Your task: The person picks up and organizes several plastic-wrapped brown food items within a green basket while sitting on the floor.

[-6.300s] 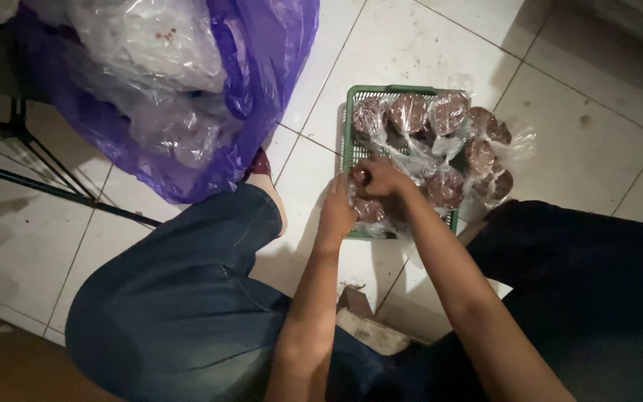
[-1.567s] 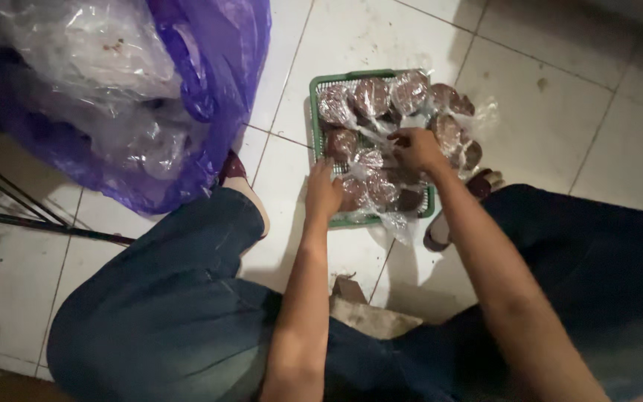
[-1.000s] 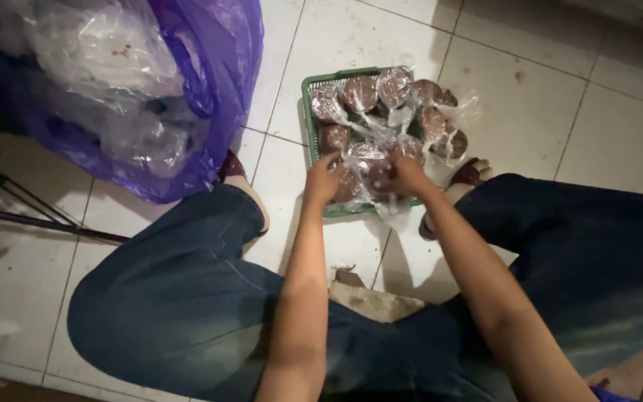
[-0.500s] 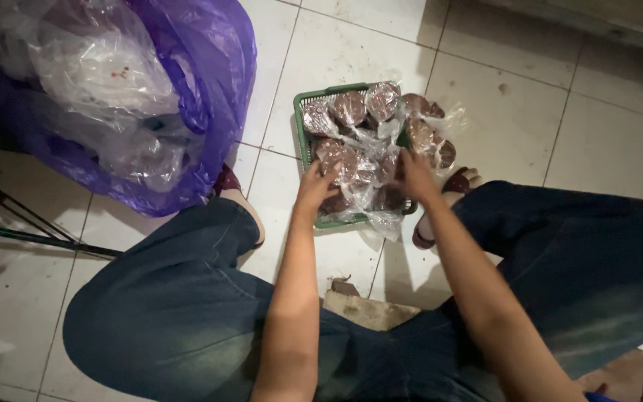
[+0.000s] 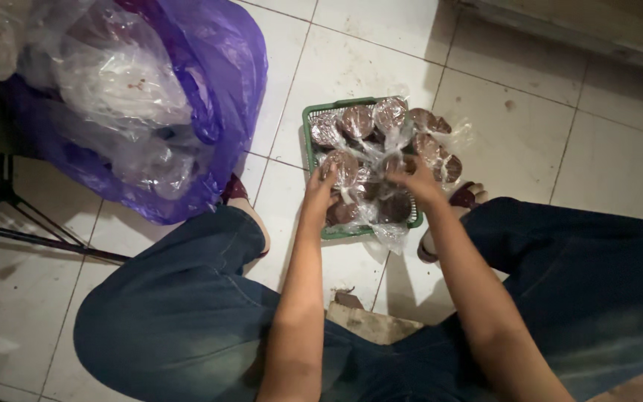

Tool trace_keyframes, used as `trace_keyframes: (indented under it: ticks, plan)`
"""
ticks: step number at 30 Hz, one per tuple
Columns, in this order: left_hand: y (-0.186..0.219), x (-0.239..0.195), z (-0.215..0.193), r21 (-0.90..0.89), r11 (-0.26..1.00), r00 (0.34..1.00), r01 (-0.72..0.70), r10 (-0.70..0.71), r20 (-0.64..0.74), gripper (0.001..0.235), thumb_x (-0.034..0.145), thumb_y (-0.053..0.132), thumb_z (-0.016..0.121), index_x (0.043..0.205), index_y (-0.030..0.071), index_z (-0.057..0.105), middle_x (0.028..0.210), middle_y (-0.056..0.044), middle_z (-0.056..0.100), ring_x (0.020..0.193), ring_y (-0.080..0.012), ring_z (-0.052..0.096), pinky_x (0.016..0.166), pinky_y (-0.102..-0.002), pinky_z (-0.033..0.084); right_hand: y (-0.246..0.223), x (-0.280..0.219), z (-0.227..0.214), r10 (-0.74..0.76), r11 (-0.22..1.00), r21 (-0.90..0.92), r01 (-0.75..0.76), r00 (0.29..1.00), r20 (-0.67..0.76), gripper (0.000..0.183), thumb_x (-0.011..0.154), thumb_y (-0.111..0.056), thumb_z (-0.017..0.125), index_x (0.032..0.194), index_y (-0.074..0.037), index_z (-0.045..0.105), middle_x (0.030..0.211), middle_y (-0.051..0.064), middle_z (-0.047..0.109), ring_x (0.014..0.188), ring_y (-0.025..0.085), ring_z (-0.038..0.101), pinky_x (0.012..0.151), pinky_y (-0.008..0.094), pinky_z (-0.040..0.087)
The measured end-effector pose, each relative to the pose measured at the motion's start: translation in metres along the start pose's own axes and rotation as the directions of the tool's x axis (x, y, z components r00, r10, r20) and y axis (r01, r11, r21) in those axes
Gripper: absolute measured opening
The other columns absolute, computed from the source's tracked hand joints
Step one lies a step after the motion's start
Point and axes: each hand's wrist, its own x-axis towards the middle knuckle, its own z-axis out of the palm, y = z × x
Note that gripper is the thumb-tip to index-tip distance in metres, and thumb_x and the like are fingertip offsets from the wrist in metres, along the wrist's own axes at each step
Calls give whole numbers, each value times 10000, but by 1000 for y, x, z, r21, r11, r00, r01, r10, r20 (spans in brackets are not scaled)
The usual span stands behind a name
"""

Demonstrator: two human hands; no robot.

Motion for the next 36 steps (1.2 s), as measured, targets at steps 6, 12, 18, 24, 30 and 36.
trace_keyframes:
  ticks: [6,12,18,24,30,36]
  plan:
    - [4,10,-1,-87,996,998,15,-20,-60,943,872,534,689,1591,83,276,1517,-179,513,1370,-311,510,1048,-499,460,-86,-40,-7,-350,666,746,12,888,298,767,807,-177,791,1500,-86,476,1384,129,572,1261,297,569,1196,544,378]
    - [22,-3,8,-72,997,1000,-20,20,2,995,844,576,665,1609,106,234,1566,-189,456,1466,-335,407,1129,-562,358,-117,-51,6,-311,570,820,-45,912,266,451,983,-309,674,1334,-41,580,1335,144,639,1221,266,667,1070,441,548]
    - [36,-13,19,-77,996,998,-34,37,43,979,883,640,604,1628,128,227,1641,-144,343,1498,-331,332,1161,-560,311,-85,-25,14,-184,720,693,-27,956,228,451,1094,-375,671,1382,-30,641,1185,166,673,790,197,513,538,254,405]
    - [38,-20,25,-326,944,971,-57,128,203,972,847,667,597,1613,185,244,1580,-88,399,1414,-324,445,1117,-573,387,-96,-45,57,-387,906,176,385,922,-28,419,1002,-285,679,1348,-52,648,1220,103,618,1138,206,646,968,310,567]
    - [39,-25,26,-213,976,982,-50,87,168,849,858,550,714,1539,129,432,1443,-90,593,1326,-270,570,1045,-491,443,-86,-35,62,-375,924,99,370,926,41,486,987,-316,700,1389,-58,609,1300,67,649,1194,193,616,945,308,526]
    - [46,-28,29,-121,985,972,-119,141,189,824,848,463,770,1539,157,443,1425,-117,605,1284,-268,590,1046,-523,438,-95,-39,45,-134,986,118,118,980,146,558,889,-335,761,1354,-86,579,1266,62,646,1090,181,612,811,322,520]
